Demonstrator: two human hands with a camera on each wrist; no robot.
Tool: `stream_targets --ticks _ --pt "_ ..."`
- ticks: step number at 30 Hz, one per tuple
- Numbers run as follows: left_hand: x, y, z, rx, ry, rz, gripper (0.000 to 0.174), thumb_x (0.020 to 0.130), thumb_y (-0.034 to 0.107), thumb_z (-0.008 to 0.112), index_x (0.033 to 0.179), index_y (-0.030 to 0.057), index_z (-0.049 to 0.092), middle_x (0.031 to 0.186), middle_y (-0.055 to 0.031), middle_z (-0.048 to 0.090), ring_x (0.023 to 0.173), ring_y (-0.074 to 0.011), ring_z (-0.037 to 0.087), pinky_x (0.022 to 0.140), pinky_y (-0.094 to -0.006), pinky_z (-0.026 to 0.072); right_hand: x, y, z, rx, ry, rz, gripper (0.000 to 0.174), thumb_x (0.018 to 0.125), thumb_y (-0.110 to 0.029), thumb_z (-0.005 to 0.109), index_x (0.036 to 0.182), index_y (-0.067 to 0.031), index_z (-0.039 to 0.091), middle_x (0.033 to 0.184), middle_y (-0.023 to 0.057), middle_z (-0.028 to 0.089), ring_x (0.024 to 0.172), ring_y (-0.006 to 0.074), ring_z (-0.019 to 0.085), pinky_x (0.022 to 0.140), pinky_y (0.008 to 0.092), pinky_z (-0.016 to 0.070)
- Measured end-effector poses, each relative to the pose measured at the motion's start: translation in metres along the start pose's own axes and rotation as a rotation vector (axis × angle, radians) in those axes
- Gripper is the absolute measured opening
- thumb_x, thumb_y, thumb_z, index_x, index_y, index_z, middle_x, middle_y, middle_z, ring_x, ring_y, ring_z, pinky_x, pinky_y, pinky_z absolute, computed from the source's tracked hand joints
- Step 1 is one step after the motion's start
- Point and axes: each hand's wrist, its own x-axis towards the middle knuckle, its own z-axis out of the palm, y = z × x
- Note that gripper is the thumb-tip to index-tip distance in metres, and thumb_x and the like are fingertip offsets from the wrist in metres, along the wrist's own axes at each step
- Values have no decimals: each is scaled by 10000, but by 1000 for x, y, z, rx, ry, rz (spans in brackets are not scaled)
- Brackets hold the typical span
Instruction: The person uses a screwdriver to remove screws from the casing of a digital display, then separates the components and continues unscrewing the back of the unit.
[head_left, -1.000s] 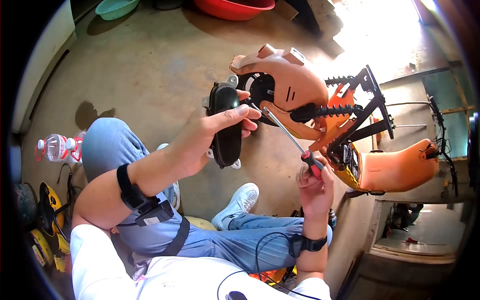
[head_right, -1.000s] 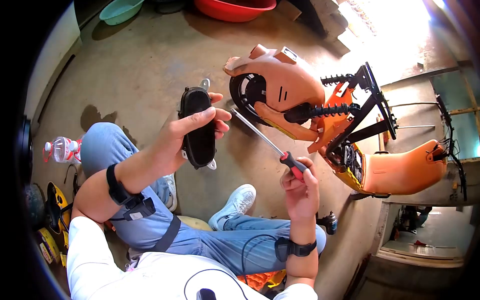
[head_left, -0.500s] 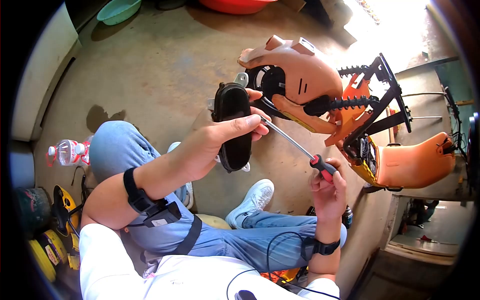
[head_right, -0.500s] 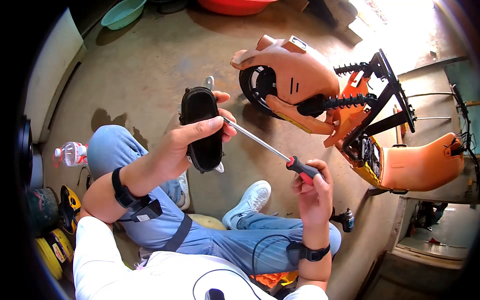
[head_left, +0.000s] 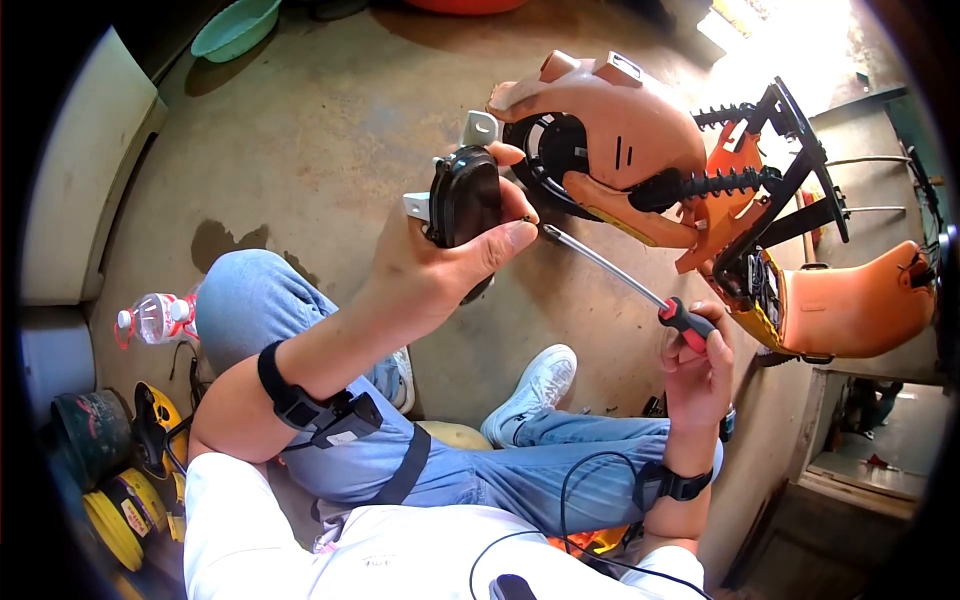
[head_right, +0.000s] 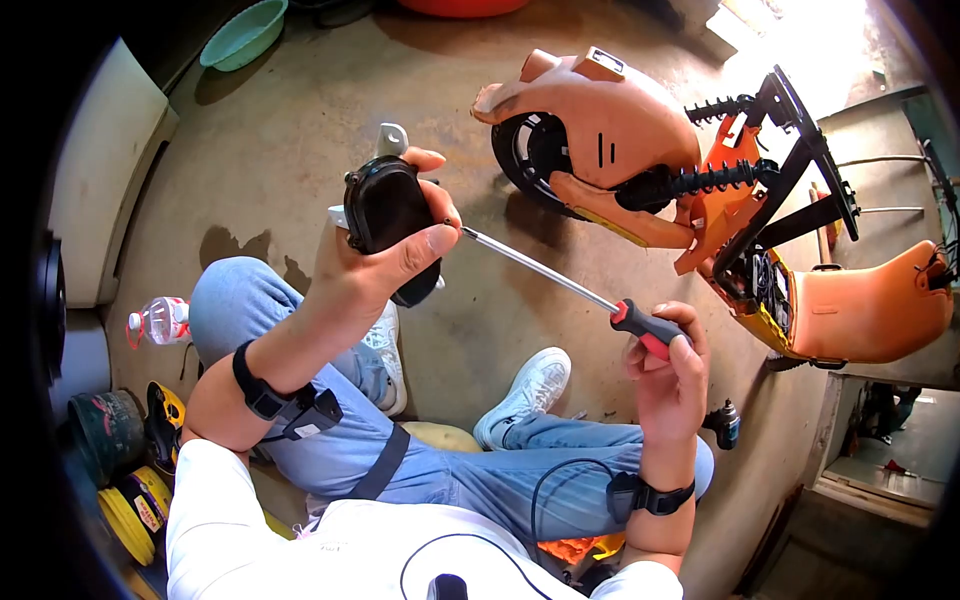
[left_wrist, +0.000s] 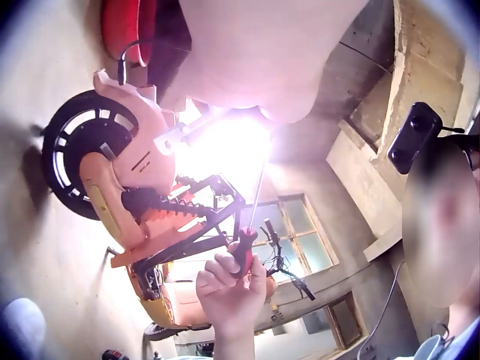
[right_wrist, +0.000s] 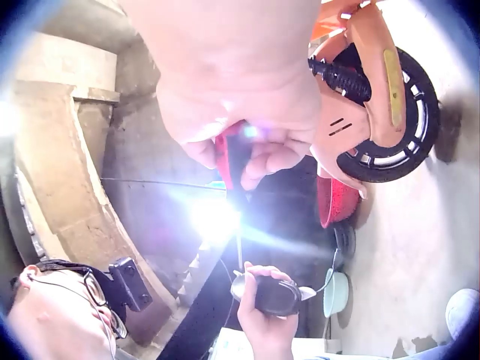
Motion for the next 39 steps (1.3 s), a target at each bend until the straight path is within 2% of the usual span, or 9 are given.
stream_targets --ticks 4,10,21,23,28,31,34,37,39 --pt "4 -4 -2 88 -76 177 499 884 -7 707 1315 5 457 970 -26 618 887 -79 561 797 -220 460 0 -6 3 -26 22 -43 432 921 -327 573 1194 -1 497 862 81 606 718 134 600 589 255 421" --pt "4 -2 -1 204 -118 239 484 865 -73 687 1286 7 461 974 -43 603 866 -69 539 781 -212 455 1 -8 1 -104 32 -58 437 904 -325 579 1180 5 503 866 81 594 712 133 592 577 251 423" --pt "4 0 -1 256 -113 208 484 866 -74 682 1284 25 460 970 -37 609 838 -53 544 742 -192 450 2 -7 -2 -138 47 -67 448 881 -338 596 1160 5 518 856 83 597 702 139 588 589 254 434" --pt "6 -5 -1 308 -105 347 468 852 -83 684 1262 27 487 971 -42 619 845 -74 585 738 -216 477 1 -9 -2 -149 48 -63 444 878 -327 597 1163 3 515 861 86 601 698 142 588 592 254 437" --pt "8 -9 -6 577 -91 426 489 782 -109 692 1221 47 545 956 -69 642 863 -146 656 758 -280 519 3 -13 2 -242 48 -119 438 859 -278 607 1186 -9 495 899 101 615 733 155 592 640 269 458" --pt "10 -5 -6 842 -128 591 574 653 -111 676 1185 79 570 995 -95 668 839 -318 650 766 -345 523 3 -13 1 -308 24 -186 441 848 -245 612 1202 -20 478 929 114 618 786 167 592 691 290 467" --pt "10 -12 -7 914 -132 615 543 655 -101 675 1157 80 577 1018 -93 676 846 -340 647 754 -357 520 3 -12 0 -381 9 -211 427 843 -224 606 1198 -28 474 947 122 614 837 174 589 729 307 465" --pt "8 -11 -6 880 -128 561 470 731 -73 696 1161 71 575 988 -113 673 831 -308 668 729 -346 520 3 -13 1 -374 17 -217 398 869 -246 606 1177 -25 482 915 116 611 796 169 602 688 295 470" --pt "8 -12 -5 837 -123 513 445 764 -58 703 1170 69 571 973 -120 671 818 -295 674 722 -342 521 3 -15 -4 -337 9 -87 383 901 -281 604 1159 -22 489 877 107 609 744 162 612 640 280 471"
